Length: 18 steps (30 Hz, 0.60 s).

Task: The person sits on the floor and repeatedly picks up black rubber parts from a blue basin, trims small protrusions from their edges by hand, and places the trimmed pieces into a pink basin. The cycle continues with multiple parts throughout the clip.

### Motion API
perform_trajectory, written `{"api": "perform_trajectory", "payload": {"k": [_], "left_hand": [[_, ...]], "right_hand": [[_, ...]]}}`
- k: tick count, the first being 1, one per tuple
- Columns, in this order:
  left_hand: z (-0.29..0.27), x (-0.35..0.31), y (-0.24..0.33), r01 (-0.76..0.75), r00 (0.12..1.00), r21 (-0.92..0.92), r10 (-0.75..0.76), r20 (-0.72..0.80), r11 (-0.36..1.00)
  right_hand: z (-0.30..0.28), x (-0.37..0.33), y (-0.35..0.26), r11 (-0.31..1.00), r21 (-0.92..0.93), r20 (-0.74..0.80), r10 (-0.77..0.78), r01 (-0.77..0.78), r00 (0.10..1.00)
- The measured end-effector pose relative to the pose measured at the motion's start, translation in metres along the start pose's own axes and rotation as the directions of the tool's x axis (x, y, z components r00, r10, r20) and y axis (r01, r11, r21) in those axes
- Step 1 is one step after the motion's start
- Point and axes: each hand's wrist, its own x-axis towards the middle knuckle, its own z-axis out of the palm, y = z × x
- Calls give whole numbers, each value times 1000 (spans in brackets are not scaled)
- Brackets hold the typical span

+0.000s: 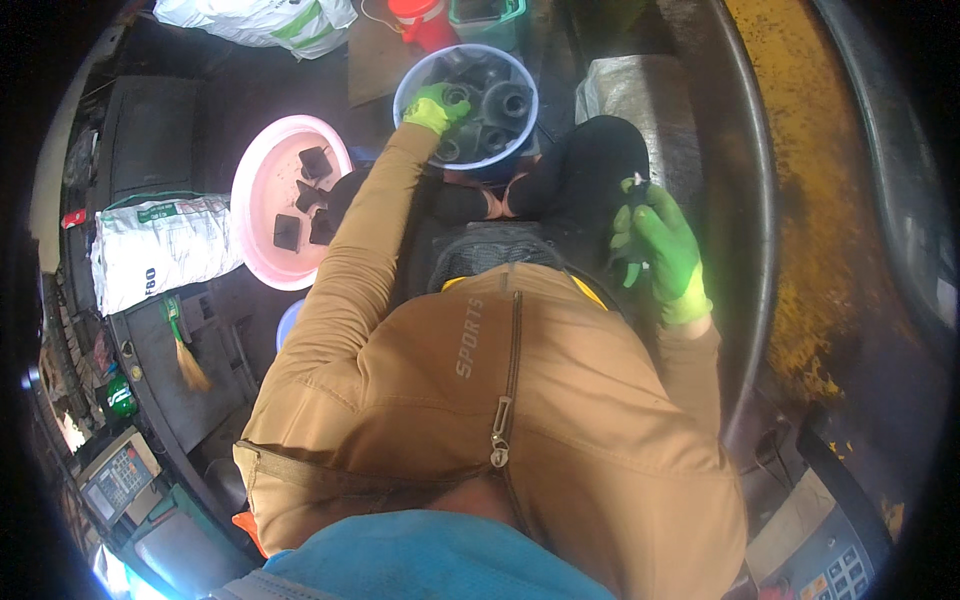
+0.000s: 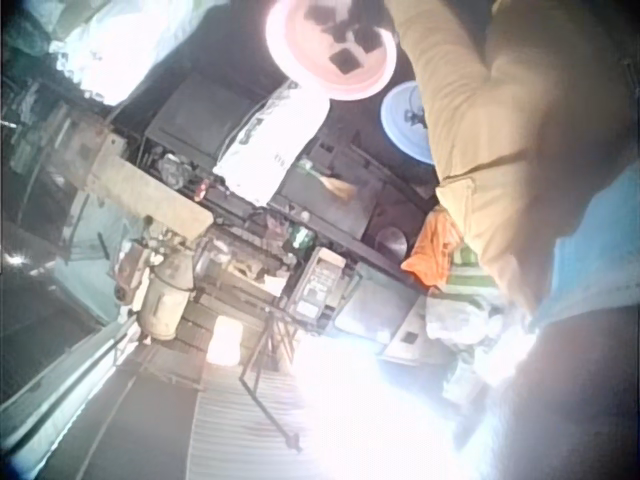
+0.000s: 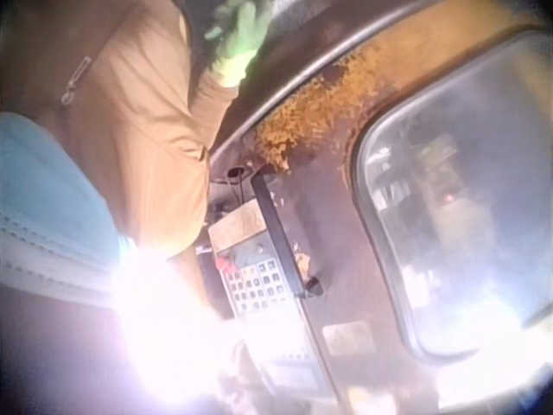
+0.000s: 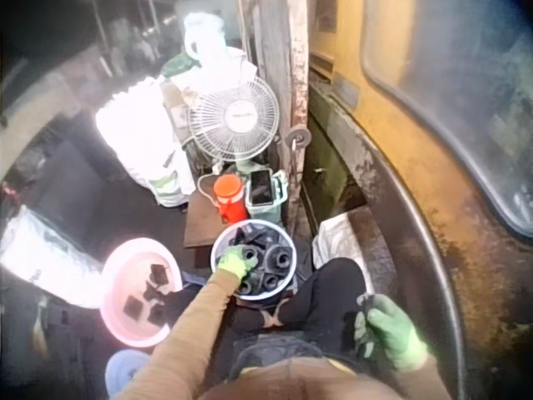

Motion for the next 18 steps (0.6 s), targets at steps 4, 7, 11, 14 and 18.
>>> {"api": "perform_trajectory", "payload": {"k": [4,7,11,14,18], "left_hand": [[-14,9,-13,-19,1000,-190,21,8,982],[-26,-2,-18,-165,977,-224,128,-169,961],[-54,-34,9,-203,893,-409,-3,-449,890],[-84,-74,53,-414,772,-330,135,-621,848],[-116,-125,113,-616,639,-175,358,-681,768]], "right_hand": [[-2,10,4,1000,-17,14,17,-17,1000],[4,25,11,999,52,24,-2,1,1000],[38,59,21,998,-39,-35,-48,46,998],[74,89,15,988,-104,23,-110,112,994],[106,99,1,992,38,264,-122,116,957]]}}
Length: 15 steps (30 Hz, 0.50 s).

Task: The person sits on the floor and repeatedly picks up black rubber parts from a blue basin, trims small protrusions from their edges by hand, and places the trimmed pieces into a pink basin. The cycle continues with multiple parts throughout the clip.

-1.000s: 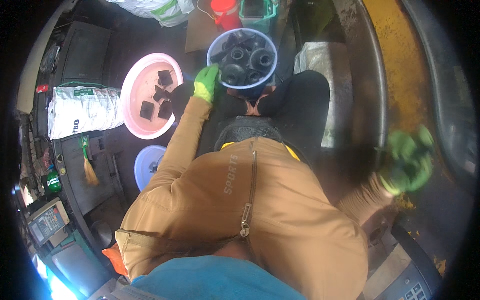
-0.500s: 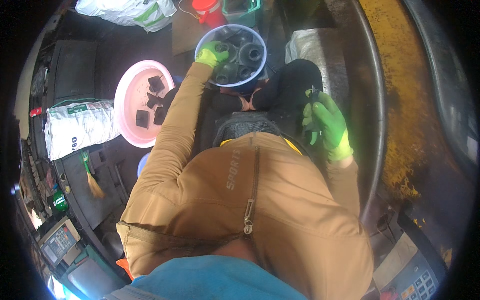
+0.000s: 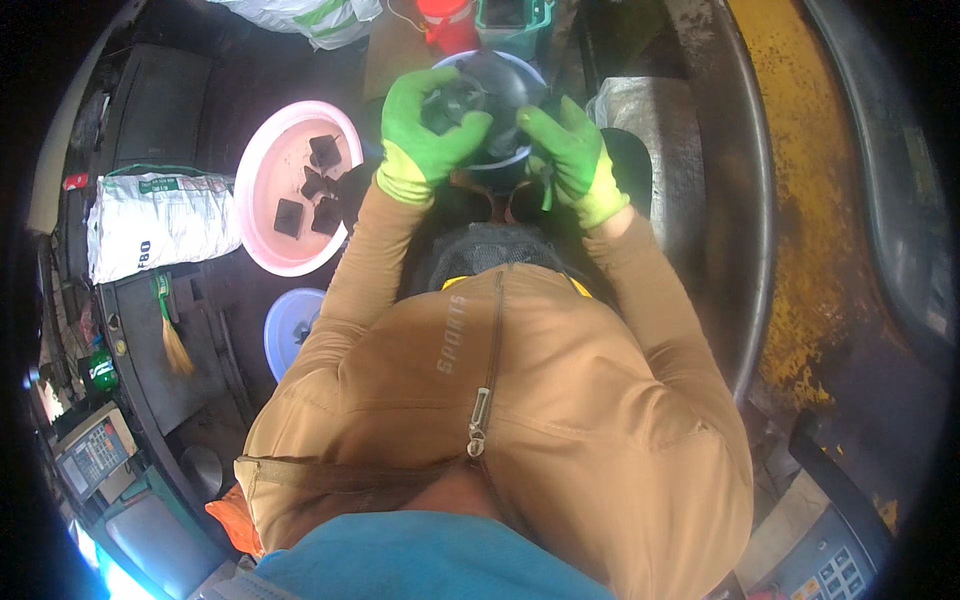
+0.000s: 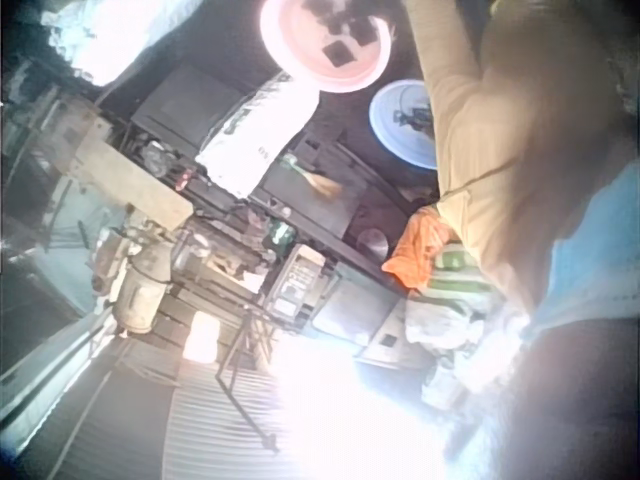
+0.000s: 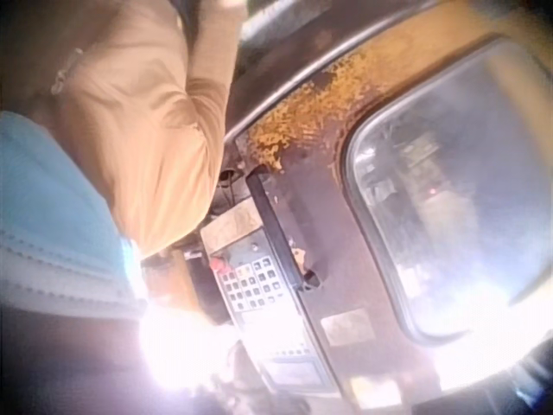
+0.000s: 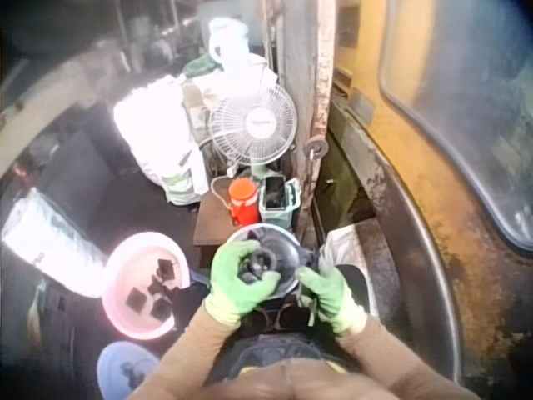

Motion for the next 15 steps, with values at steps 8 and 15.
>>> {"api": "perform_trajectory", "payload": {"k": [8,15], "left_hand": [[-18,-2,56,204,976,-322,-168,138,925],[7,-9,80,264,963,-380,-262,59,886]], "right_hand": [[18,-25,0,791,555,573,-139,-258,808],[12,-39,32,960,160,192,-258,230,947]]}}
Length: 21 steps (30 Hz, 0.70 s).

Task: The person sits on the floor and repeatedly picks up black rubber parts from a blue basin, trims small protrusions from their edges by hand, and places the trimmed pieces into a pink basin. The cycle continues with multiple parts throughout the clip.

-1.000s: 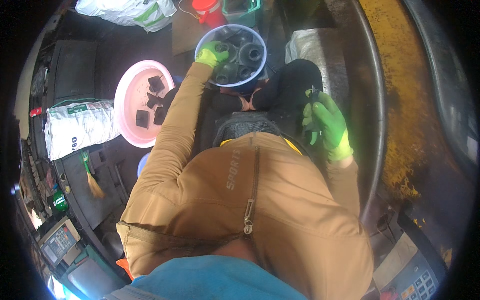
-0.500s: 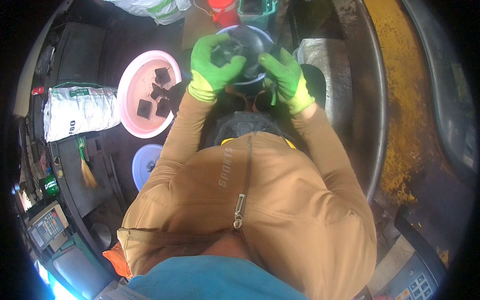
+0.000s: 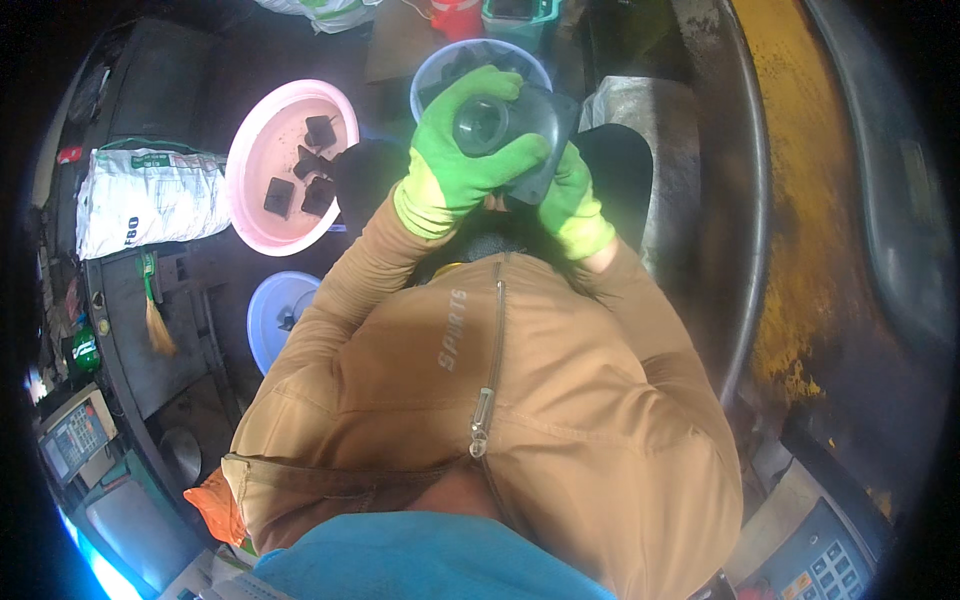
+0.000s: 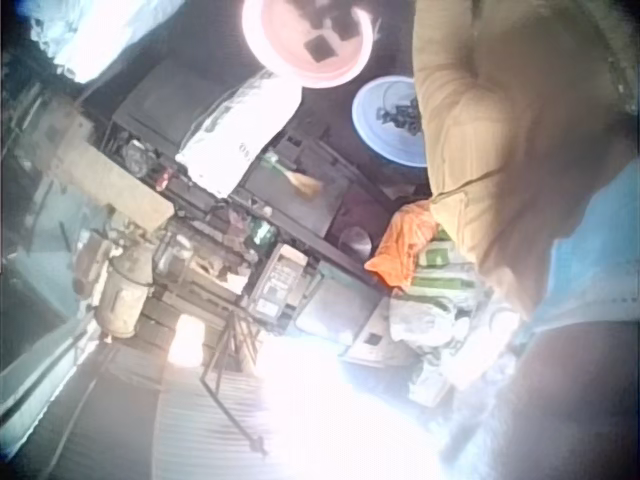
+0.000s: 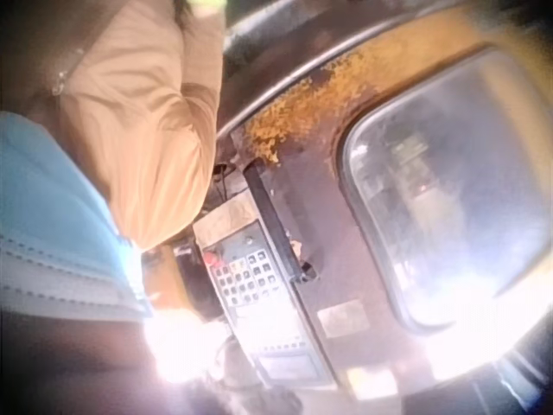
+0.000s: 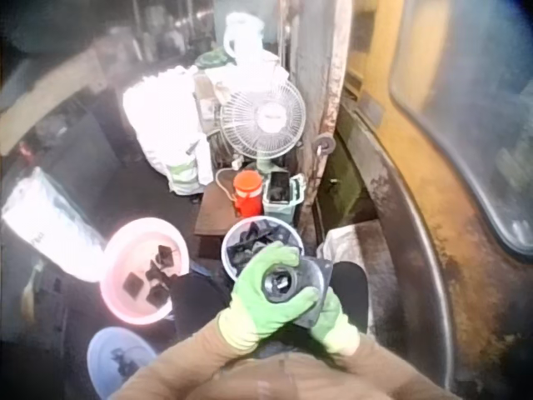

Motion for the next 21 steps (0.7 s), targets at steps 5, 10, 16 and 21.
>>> {"api": "perform_trajectory", "payload": {"k": [5,10,16,21], "left_hand": [[20,-12,9,143,988,-102,-148,-44,984],[16,-14,15,53,998,33,-52,-31,998],[3,-8,17,1,992,47,-7,125,999],[-5,-4,19,37,959,-88,-11,284,995]], "right_hand": [[-1,3,9,770,-563,92,-301,299,949],[5,5,0,745,-596,83,-314,300,946],[6,2,-24,741,-648,147,-110,180,983],[7,-4,-48,765,-637,245,91,90,965]]}}
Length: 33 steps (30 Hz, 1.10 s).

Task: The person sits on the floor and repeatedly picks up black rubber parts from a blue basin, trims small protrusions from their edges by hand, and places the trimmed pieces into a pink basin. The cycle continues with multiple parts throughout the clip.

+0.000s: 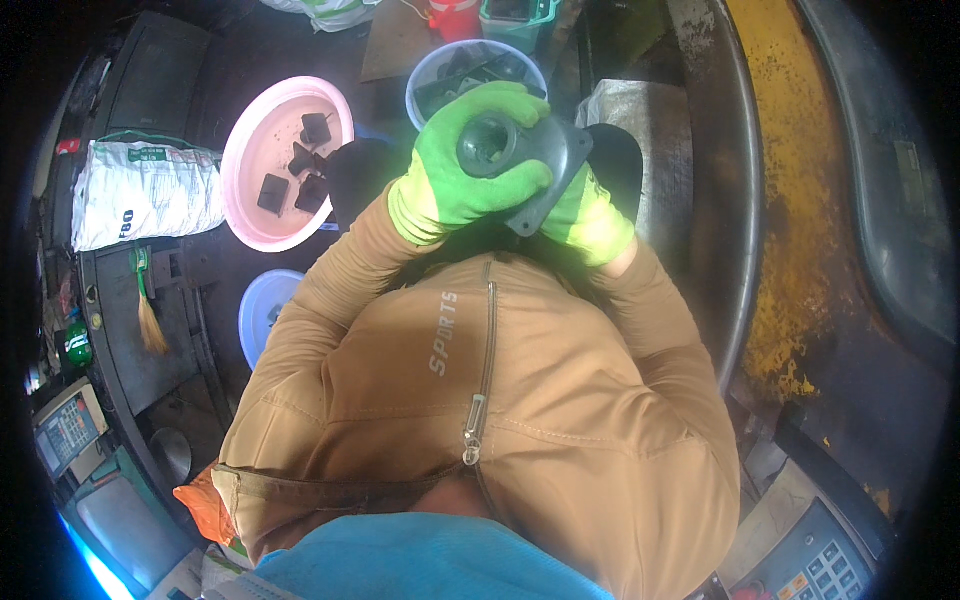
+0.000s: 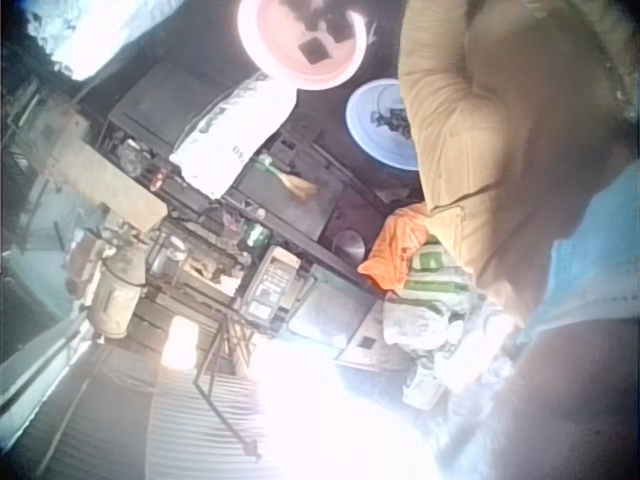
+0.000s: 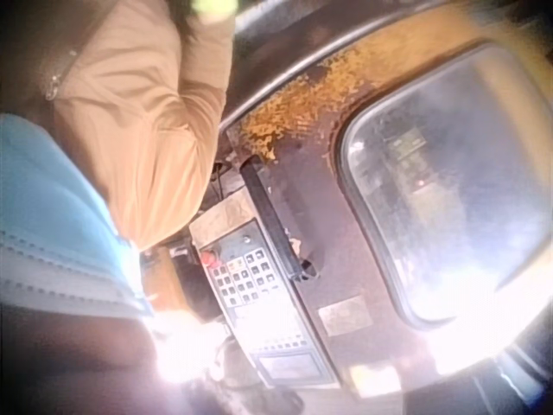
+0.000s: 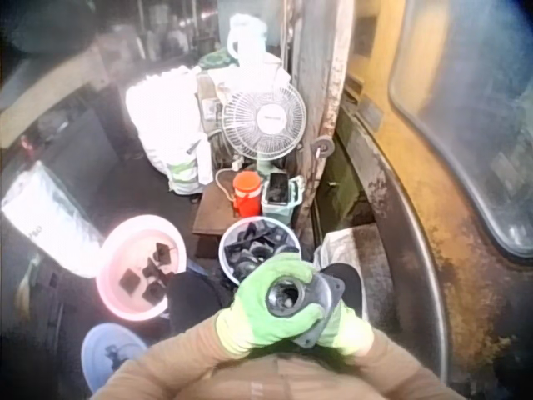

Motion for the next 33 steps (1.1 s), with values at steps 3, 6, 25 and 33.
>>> {"api": "perform_trajectory", "payload": {"k": [3,6,25,33], "left_hand": [[-3,1,4,-62,994,-58,67,84,996],[-5,7,6,-156,979,-51,162,125,986],[-8,18,-3,-153,988,173,152,18,973],[-3,9,-12,-206,977,84,210,-44,975]], "right_hand": [[-2,-5,-5,983,160,43,81,-87,996],[-4,-10,-1,895,397,114,173,-204,978],[8,12,26,984,-19,-124,-178,177,976],[15,11,23,967,-140,-166,-237,214,957]]}}
